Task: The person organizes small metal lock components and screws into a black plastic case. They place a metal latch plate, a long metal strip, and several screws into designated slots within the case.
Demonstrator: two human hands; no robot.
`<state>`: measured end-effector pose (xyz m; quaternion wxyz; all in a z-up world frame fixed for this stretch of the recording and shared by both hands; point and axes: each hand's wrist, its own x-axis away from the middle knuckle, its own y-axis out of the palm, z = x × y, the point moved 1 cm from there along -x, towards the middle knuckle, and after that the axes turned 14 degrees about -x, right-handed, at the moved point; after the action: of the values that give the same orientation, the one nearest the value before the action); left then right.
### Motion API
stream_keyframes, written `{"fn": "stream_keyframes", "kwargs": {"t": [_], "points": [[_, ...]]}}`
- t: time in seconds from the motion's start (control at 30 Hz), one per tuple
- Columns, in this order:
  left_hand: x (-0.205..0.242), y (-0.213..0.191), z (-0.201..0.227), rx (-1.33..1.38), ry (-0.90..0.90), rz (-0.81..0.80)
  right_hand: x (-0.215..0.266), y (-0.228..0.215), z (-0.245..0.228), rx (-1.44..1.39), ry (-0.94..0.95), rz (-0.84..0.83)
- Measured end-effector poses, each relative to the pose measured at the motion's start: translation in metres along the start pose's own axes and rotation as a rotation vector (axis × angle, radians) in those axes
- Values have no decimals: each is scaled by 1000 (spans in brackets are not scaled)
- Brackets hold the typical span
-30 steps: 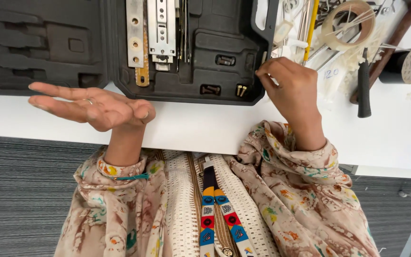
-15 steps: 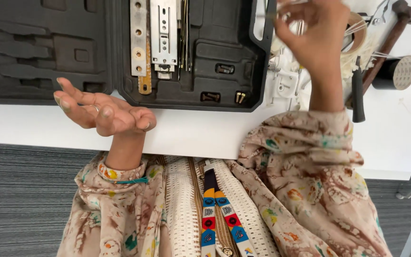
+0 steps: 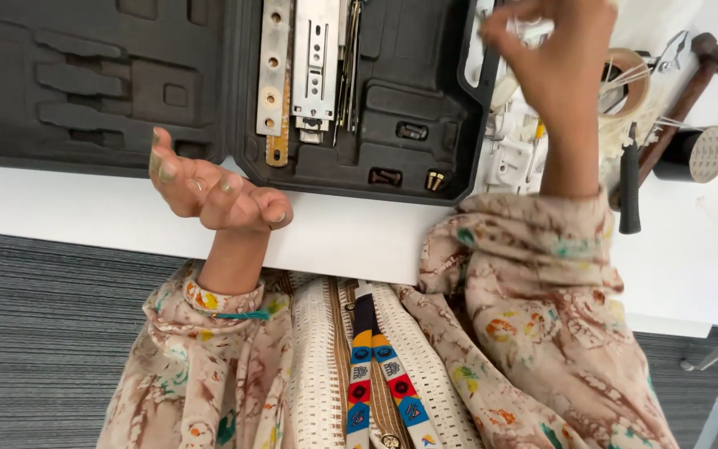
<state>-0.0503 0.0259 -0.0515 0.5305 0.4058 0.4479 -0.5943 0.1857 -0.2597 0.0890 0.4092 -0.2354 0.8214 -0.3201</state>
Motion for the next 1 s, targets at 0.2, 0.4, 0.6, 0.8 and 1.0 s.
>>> {"fn": "stream_keyframes", "kwargs": {"t": [0.2,0.4,0.6,0.8,1.0], "points": [[1,-6,0,18,15,-19,57,-7,-82,-65,332,-307],[-1,-6,3,15,1,-39,69,11,-81,148,271,-328],[-3,-5,2,12,-12,-53,69,13,-80,144,342,-376],[-3,-2,2,67,-31,-66,69,6,-83,85,381,-356],[-7,1,3,71,-28,-57,68,8,-83,181,279,-352]]}}
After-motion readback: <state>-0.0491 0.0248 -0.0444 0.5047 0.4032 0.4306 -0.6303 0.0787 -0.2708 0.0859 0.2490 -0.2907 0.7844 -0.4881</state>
